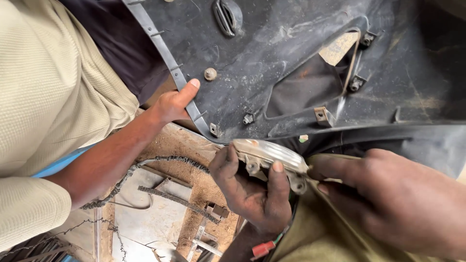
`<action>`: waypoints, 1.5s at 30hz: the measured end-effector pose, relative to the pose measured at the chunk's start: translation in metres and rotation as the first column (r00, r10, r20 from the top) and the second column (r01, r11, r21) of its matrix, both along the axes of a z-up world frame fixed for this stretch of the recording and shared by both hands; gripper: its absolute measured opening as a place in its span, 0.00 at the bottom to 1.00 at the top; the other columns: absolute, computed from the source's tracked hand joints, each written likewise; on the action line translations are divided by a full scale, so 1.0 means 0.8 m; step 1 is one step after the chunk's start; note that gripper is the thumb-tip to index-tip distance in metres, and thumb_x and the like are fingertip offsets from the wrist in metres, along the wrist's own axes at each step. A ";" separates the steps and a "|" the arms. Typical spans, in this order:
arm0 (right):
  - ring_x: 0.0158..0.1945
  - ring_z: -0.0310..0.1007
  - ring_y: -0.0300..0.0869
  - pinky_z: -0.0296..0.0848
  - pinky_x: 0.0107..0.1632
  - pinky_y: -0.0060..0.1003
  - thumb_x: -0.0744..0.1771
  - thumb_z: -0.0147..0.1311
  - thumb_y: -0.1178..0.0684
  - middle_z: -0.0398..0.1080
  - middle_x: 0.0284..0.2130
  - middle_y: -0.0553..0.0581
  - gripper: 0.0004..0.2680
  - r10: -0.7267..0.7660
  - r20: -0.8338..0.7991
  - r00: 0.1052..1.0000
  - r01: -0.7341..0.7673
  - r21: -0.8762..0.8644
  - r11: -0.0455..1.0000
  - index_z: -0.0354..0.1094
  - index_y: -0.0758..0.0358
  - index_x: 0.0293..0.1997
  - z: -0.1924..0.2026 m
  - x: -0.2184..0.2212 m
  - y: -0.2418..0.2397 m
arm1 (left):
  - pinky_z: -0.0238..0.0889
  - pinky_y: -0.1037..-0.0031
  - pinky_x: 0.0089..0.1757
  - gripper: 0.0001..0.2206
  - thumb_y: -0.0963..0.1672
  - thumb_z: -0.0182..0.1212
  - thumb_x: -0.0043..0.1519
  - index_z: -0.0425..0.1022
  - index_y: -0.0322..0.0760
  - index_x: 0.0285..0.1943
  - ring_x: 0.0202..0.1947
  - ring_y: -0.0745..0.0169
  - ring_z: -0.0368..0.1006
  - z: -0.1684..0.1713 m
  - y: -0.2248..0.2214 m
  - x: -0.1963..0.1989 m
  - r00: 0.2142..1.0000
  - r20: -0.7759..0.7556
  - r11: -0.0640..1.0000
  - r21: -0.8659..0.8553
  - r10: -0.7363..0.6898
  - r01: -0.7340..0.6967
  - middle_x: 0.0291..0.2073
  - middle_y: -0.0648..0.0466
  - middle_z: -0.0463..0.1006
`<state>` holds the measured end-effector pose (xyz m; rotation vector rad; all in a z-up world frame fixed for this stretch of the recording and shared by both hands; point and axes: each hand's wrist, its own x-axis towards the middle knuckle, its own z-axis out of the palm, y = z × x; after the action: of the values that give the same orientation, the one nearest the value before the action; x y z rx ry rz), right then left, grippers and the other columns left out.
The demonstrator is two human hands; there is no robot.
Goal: The person removes a light assembly from a plastic panel using a screwdriver, then detaches the bulb and wiring. Finally, they reinsert the bulb into the housing and secure the assembly back onto the panel.
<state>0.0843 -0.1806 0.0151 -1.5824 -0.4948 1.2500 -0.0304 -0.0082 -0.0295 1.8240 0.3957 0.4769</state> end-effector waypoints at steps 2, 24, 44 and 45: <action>0.29 0.82 0.49 0.78 0.35 0.47 0.65 0.57 0.43 0.81 0.22 0.53 0.17 0.269 0.224 0.937 -0.132 -0.484 0.865 0.74 0.42 0.61 0.019 0.000 0.017 | 0.70 0.65 0.56 0.27 0.39 0.61 0.65 0.57 0.23 0.72 0.59 0.50 0.67 -0.004 -0.002 0.005 0.997 0.010 0.997 0.027 0.071 -0.072 0.63 0.38 0.60; 0.20 0.76 0.54 0.74 0.27 0.49 0.62 0.61 0.35 0.73 0.13 0.59 0.23 0.232 0.369 0.900 -0.055 -0.432 0.900 0.68 0.50 0.61 -0.017 -0.006 0.039 | 0.73 0.71 0.37 0.18 0.39 0.62 0.61 0.66 0.21 0.57 0.36 0.59 0.74 0.017 0.079 0.037 0.846 0.033 0.743 -0.496 0.533 -0.449 0.38 0.43 0.75; 0.18 0.58 0.37 0.56 0.19 0.33 0.67 0.59 0.48 0.62 0.18 0.51 0.11 -0.454 -0.372 0.810 0.218 -0.528 0.821 0.75 0.63 0.49 -0.050 -0.005 -0.002 | 0.74 0.62 0.56 0.20 0.44 0.67 0.65 0.66 0.31 0.62 0.52 0.61 0.77 0.039 0.092 0.056 0.972 -0.036 0.648 -0.740 0.233 -0.182 0.50 0.47 0.77; 0.18 0.58 0.37 0.56 0.19 0.33 0.67 0.59 0.48 0.62 0.18 0.51 0.11 -0.457 -0.370 0.809 0.221 -0.528 0.820 0.75 0.63 0.49 -0.056 -0.007 -0.008 | 0.74 0.62 0.56 0.20 0.44 0.67 0.65 0.66 0.31 0.62 0.52 0.61 0.77 0.042 0.090 0.058 0.973 -0.034 0.648 -0.740 0.229 -0.179 0.50 0.47 0.77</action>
<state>0.0786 -0.1868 -0.0300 -1.5613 0.4456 1.4678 0.0157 0.0642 0.0045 0.9582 0.6502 0.4369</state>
